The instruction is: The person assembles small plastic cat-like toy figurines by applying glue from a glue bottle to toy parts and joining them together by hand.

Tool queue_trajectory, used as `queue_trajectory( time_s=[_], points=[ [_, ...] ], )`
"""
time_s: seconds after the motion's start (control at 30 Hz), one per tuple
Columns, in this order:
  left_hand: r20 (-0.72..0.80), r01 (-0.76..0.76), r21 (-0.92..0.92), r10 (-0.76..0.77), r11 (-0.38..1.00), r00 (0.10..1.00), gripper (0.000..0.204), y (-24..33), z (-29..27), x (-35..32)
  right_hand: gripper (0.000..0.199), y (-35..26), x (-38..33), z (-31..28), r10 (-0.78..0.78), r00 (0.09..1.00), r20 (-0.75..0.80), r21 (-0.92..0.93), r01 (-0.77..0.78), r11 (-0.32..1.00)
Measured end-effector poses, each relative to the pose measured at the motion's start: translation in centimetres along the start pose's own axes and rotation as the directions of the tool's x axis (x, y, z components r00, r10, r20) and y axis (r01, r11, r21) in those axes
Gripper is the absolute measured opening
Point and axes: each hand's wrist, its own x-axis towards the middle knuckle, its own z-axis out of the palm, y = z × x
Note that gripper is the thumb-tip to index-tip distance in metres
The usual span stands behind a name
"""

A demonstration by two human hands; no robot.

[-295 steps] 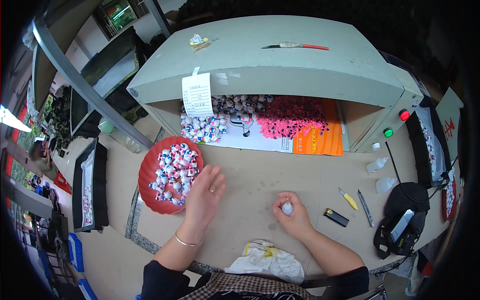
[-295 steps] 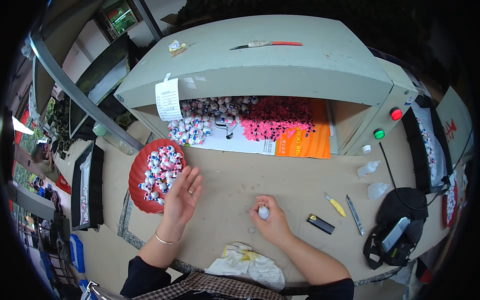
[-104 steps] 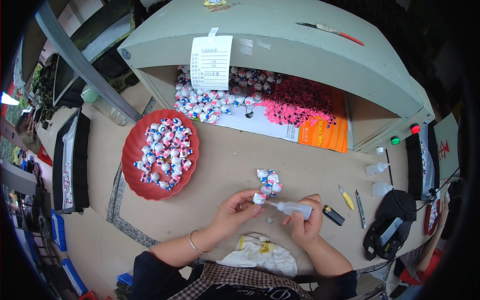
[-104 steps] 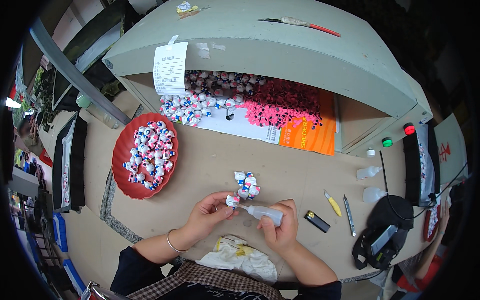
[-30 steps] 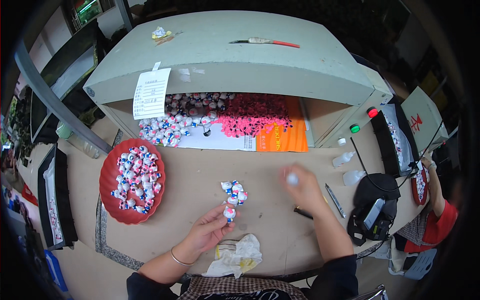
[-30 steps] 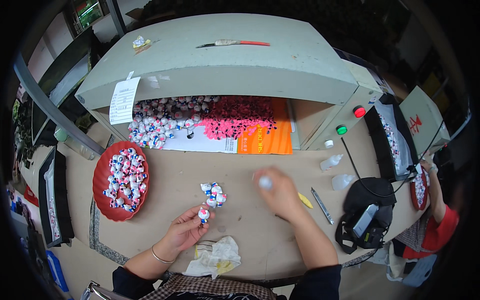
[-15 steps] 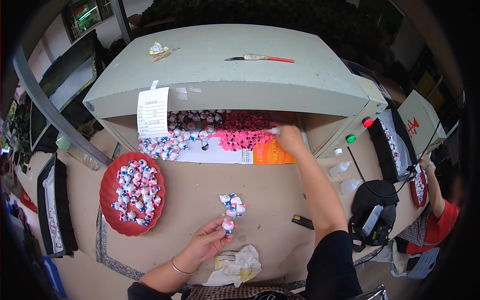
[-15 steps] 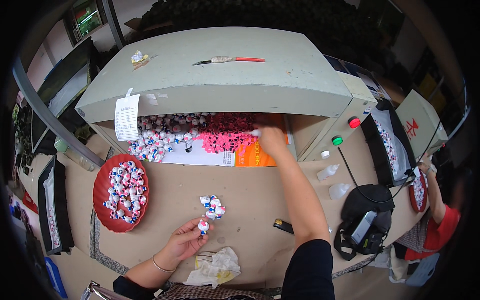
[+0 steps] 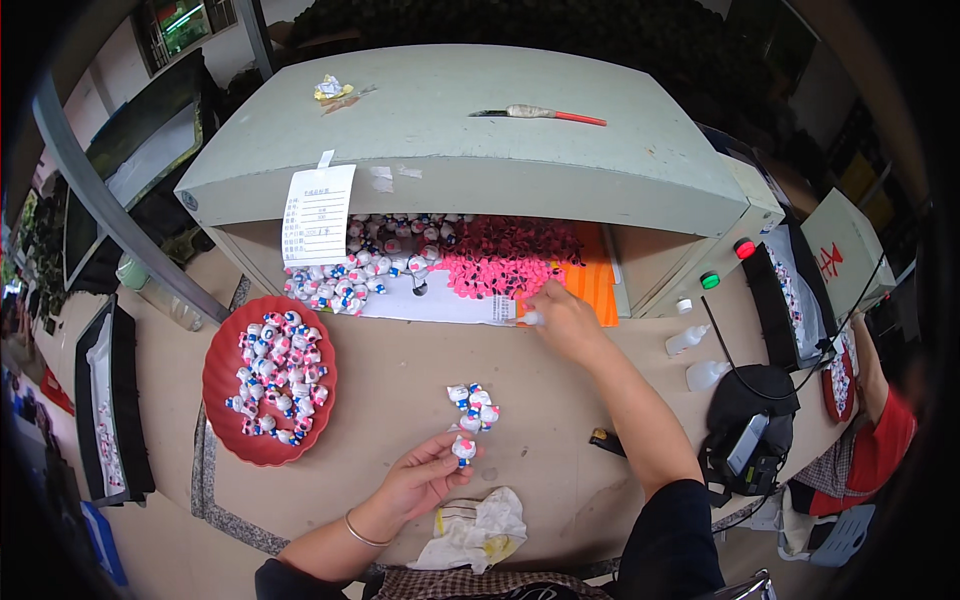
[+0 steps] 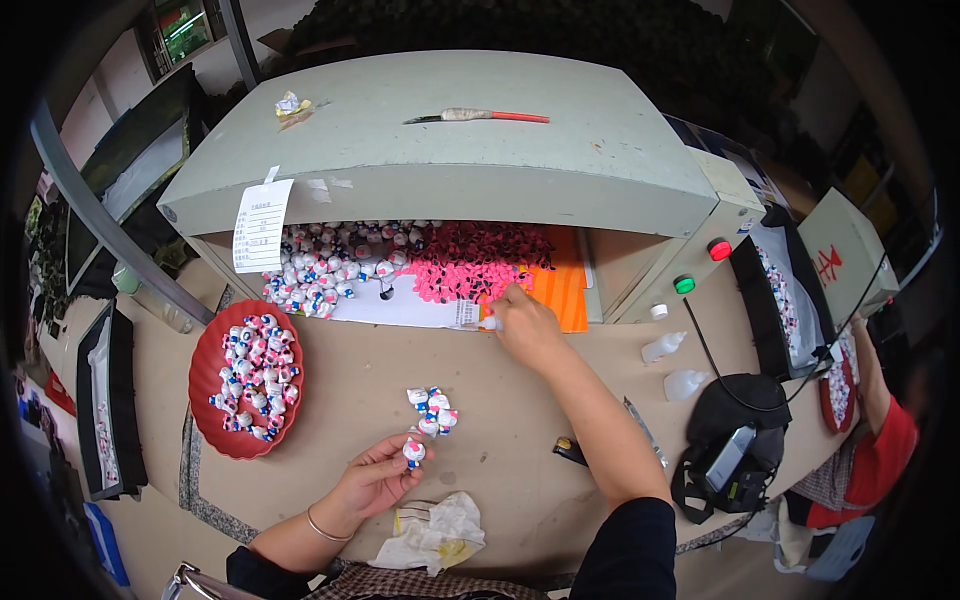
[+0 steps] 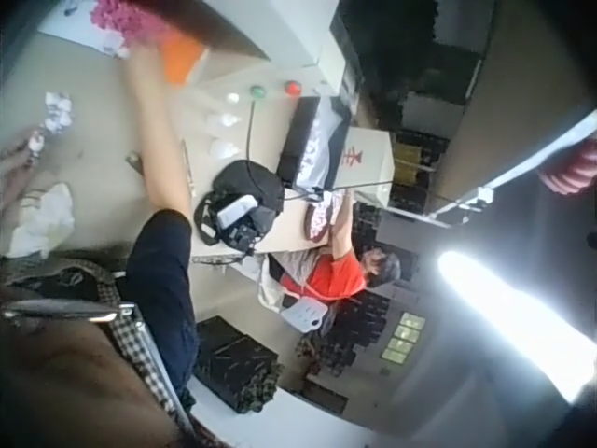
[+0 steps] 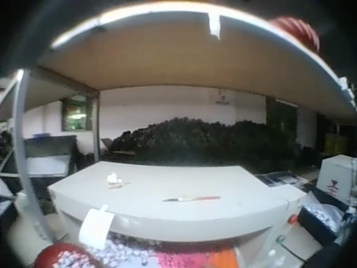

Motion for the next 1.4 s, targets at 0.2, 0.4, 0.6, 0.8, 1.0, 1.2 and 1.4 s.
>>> queue_trajectory(
  time_s=[0.2, 0.4, 0.6, 0.8, 1.0, 1.2, 1.4],
  points=[
    [0.010, -0.033, 0.041, 0.032, 0.999, 0.999, 0.033, -0.2, 0.2, -0.2, 0.017, 0.0, -2.0, 0.4, -0.076, 0.997, 0.008, -0.230, 0.076, 0.970],
    [-0.028, -0.141, 0.226, 0.151, 0.964, 0.988, 0.034, -0.3, -0.1, -0.4, 0.016, -5.0, -6.7, -3.4, 0.352, 0.848, 0.397, 0.815, -0.502, 0.290],
    [-0.061, -0.192, 0.445, 0.244, 0.875, 0.968, 0.033, -0.4, 0.8, -0.2, 0.011, -9.8, -10.6, -3.1, 0.318, 0.793, 0.520, 0.850, -0.517, -0.099],
    [-0.049, -0.226, 0.581, 0.311, 0.782, 0.949, 0.035, -0.7, 1.1, -0.2, 0.011, -11.5, -11.5, -2.7, 0.176, 0.837, 0.518, 0.853, -0.520, -0.041],
    [-0.015, -0.237, 0.699, 0.346, 0.674, 0.938, 0.035, -1.2, 0.6, -0.4, 0.011, -13.2, -11.2, -1.9, 0.216, 0.793, 0.570, 0.799, -0.596, 0.077],
    [0.041, -0.276, 0.800, 0.411, 0.533, 0.911, 0.032, -0.8, 1.0, -0.2, 0.011, -13.6, -11.2, -0.9, 0.322, 0.771, 0.549, 0.776, -0.614, 0.148],
    [-0.036, -0.194, 0.688, 0.299, 0.700, 0.953, 0.031, -0.6, 0.3, 0.0, 0.012, -13.2, -11.6, 0.2, 0.378, 0.766, 0.519, 0.790, -0.600, 0.130]
  ],
)
